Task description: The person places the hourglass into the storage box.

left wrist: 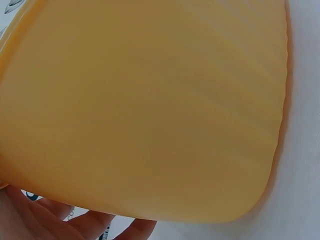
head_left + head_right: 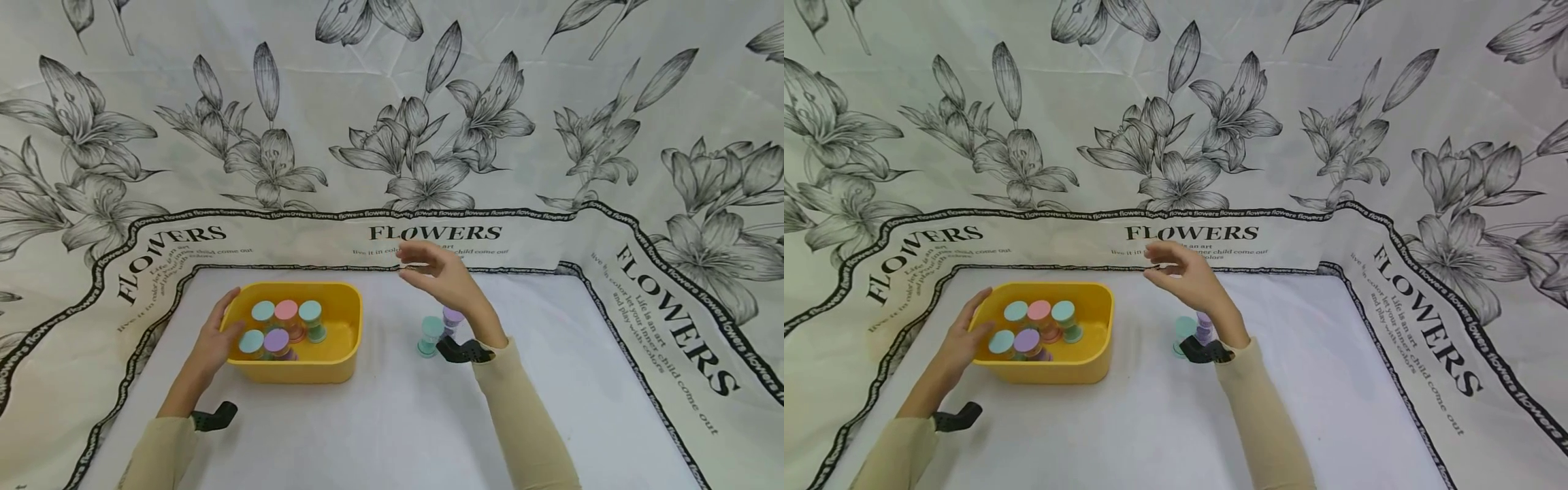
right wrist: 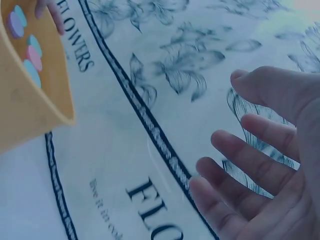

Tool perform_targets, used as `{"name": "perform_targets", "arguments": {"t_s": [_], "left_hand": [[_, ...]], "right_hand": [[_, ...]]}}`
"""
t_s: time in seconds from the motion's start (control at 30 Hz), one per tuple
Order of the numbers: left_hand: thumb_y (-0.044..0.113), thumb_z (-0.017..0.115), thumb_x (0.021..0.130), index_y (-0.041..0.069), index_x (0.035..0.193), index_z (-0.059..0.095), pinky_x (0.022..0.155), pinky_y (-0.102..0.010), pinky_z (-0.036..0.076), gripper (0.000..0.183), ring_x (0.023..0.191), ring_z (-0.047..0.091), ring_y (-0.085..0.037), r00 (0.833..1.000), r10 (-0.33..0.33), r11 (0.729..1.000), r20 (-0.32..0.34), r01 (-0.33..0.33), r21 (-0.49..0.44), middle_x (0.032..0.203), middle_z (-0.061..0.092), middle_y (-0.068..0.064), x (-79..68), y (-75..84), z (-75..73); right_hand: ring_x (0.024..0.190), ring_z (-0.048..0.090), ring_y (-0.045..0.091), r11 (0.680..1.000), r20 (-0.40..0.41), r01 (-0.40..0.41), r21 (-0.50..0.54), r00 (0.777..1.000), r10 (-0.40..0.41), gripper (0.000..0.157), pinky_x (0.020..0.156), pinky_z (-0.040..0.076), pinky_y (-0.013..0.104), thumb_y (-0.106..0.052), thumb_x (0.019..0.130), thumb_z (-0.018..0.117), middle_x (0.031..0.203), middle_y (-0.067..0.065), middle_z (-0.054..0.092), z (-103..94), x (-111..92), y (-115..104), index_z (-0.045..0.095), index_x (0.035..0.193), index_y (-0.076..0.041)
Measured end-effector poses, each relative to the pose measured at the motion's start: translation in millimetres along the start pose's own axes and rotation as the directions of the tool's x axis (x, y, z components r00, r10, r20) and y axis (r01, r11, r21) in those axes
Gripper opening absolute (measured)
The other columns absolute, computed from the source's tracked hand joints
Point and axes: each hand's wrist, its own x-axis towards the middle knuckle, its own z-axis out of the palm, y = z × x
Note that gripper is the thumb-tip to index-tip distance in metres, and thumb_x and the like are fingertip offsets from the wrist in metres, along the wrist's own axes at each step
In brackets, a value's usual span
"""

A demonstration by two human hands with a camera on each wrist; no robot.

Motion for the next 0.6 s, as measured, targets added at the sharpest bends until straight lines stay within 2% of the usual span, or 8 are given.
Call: {"name": "perform_targets", "arguments": {"t_s": [0.07,0.2,0.3,0.4,0.6], "left_hand": [[0.018,0.042,0.11,0.034,0.167,0.006,0.121,-0.073,0.014,0.07,0.157,0.007,-0.048,1.0,-0.003,1.0,0.004,0.003,-0.004,0.175,0.002,-0.01,-0.5,0.0,-0.9],[0.018,0.042,0.11,0.034,0.167,0.006,0.122,-0.073,0.01,0.069,0.158,0.002,-0.047,1.0,0.004,1.0,0.008,-0.004,-0.018,0.175,0.0,-0.007,-1.5,-0.4,-1.7],[0.017,0.043,0.11,0.034,0.167,0.008,0.122,-0.074,0.009,0.069,0.158,0.0,-0.047,1.0,0.012,1.0,0.002,-0.011,-0.024,0.175,0.0,-0.006,-2.0,-1.4,-0.8],[0.018,0.043,0.11,0.033,0.167,0.009,0.121,-0.074,0.009,0.068,0.158,0.001,-0.047,1.0,0.012,1.0,-0.003,-0.012,-0.027,0.175,0.001,-0.007,-1.5,-2.8,0.4],[0.019,0.044,0.11,0.034,0.167,0.009,0.121,-0.074,0.011,0.068,0.158,0.003,-0.047,1.0,0.016,0.999,-0.003,-0.016,-0.033,0.175,0.001,-0.008,-1.0,-3.8,0.7]], "right_hand": [[0.125,0.062,0.032,1.0,-0.066,-0.009,0.022,0.998,0.011,0.047,0.101,0.056,0.032,-0.009,0.095,0.073,0.134,0.015,0.066,-3.7,-10.0,7.7,0.06,0.14,-0.004],[0.126,0.061,0.023,0.998,-0.182,-0.023,0.061,0.983,0.034,0.048,0.098,0.055,0.023,-0.003,0.094,0.072,0.135,0.02,0.064,-10.0,-30.0,23.3,0.058,0.14,0.002],[0.127,0.059,0.023,0.997,-0.239,-0.041,0.059,0.97,0.054,0.05,0.098,0.054,0.02,-0.003,0.094,0.073,0.137,0.02,0.063,-13.8,-44.7,36.6,0.057,0.141,0.0],[0.131,0.056,0.031,0.997,-0.281,-0.062,0.039,0.957,0.07,0.05,0.098,0.053,0.018,-0.003,0.094,0.073,0.138,0.021,0.061,-16.3,-58.8,51.2,0.057,0.142,-0.002],[0.133,0.055,0.03,0.991,-0.399,-0.127,0.038,0.908,0.131,0.05,0.101,0.052,0.019,-0.003,0.095,0.072,0.14,0.021,0.06,-18.1,-82.9,77.1,0.056,0.142,0.0]]}}
